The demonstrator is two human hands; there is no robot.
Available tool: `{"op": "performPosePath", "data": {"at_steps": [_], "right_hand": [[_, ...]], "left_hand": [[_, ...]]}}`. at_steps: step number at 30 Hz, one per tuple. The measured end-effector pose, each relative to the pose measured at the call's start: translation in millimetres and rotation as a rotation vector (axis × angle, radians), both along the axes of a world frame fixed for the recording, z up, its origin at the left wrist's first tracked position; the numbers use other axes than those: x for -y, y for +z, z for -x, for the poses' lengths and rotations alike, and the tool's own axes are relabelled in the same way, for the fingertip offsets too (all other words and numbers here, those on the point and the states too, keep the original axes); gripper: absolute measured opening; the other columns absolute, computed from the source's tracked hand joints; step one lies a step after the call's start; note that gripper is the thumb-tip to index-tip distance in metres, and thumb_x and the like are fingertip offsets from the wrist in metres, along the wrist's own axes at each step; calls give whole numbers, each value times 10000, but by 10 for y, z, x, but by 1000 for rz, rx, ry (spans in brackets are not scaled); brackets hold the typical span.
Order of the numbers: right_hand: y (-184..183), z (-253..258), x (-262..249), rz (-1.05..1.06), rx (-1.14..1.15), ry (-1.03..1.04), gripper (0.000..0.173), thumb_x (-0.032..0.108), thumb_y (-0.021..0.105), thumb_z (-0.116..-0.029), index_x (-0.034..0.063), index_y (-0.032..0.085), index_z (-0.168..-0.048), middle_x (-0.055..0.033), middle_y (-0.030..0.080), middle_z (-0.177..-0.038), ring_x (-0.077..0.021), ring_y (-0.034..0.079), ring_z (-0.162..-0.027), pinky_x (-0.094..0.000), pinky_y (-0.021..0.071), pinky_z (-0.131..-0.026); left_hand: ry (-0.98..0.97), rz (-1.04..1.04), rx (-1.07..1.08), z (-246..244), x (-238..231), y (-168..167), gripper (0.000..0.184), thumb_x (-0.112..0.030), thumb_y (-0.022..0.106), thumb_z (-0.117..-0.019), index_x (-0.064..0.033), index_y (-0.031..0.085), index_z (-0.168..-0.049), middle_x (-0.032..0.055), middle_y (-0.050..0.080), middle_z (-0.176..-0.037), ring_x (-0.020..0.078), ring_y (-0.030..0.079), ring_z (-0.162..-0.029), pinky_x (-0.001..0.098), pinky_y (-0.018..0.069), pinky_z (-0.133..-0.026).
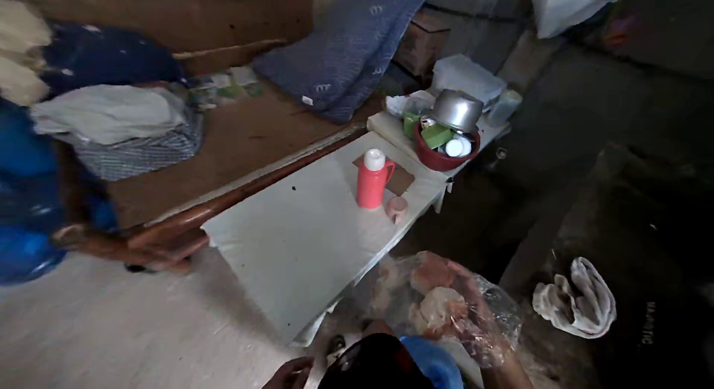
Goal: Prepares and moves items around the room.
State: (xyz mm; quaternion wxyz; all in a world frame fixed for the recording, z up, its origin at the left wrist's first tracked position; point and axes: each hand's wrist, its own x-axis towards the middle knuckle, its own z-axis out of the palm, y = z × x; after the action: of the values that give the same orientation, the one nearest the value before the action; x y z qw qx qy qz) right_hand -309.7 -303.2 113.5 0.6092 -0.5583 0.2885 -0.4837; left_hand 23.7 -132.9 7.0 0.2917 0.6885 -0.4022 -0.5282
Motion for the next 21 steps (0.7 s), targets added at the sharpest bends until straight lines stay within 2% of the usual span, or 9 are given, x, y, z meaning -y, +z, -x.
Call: {"op": "performPosePath", "data": {"at_steps": [4,6,8,11,13,14,15,18,21], "right_hand": [[-77,218,384,-30,49,-105,827,389,837,-816,196,434,-1512,15,570,-1448,-134,580,-1277,-348,515,-1065],[-64,367,651,-61,102,-165,838,333,851,-785,117,425,-1474,2,587,-1404,-126,606,-1235,-349,541,-1026],[-118,582,934,-59,103,-248,848,304,858,-791,57,423,-1476,-24,590,-1407,-136,606,-1234,-361,534,-1035],[-141,952,1450,-38,-13,-330,940,382,856,-776,1,362,-1479,-33,565,-1422,-112,580,-1257,-342,517,-1058],[-10,1104,1680,-85,-54,-384,947,443,834,-788,22,353,-1488,-21,563,-1418,-97,574,-1263,-319,513,-1062],[15,1198,1784,-103,-50,-405,899,437,835,-795,104,396,-1505,15,585,-1422,-91,588,-1257,-317,519,-1056],[24,1313,1890,-97,-66,-413,886,446,826,-808,121,400,-1514,24,587,-1427,-89,589,-1257,-318,517,-1055],[143,1563,2083,-190,-128,-472,971,435,827,-797,12,302,-1495,13,579,-1403,-68,602,-1225,-301,537,-1021],[-55,1785,2096,-311,-111,-543,999,399,852,-795,36,289,-1536,-48,555,-1445,-120,577,-1275,-337,518,-1054]], "left_hand": [[-267,151,57,286,1284,73,295,-160,594,-1016,23,681,-1231,197,709,-1162,280,710,-1005,465,567,-930],[-383,292,107,555,2047,150,297,-181,613,-998,6,704,-1210,191,705,-1165,295,694,-1063,482,554,-970],[-374,279,-91,943,2844,319,297,-172,574,-1022,23,684,-1217,151,697,-1176,219,687,-1073,395,559,-978],[-136,5,-761,1638,4058,552,387,-232,308,-1107,1,582,-1249,69,702,-1133,180,704,-1013,371,585,-915],[71,-116,-989,2026,4783,521,423,-295,272,-1133,-1,559,-1234,79,709,-1066,192,716,-964,362,598,-886],[197,-162,-1040,2195,5140,501,419,-295,289,-1135,22,542,-1241,103,706,-1053,201,721,-952,354,601,-879],[298,-199,-1060,2349,5483,497,406,-289,297,-1134,34,505,-1267,119,682,-1054,198,711,-942,336,595,-872],[498,-237,-1040,2690,6331,379,413,-288,329,-1131,38,409,-1371,155,585,-1171,193,656,-1000,294,554,-893],[640,-270,-1095,2877,6928,160,531,-351,393,-1113,-4,289,-1501,194,504,-1337,217,611,-1092,277,528,-916]]}}
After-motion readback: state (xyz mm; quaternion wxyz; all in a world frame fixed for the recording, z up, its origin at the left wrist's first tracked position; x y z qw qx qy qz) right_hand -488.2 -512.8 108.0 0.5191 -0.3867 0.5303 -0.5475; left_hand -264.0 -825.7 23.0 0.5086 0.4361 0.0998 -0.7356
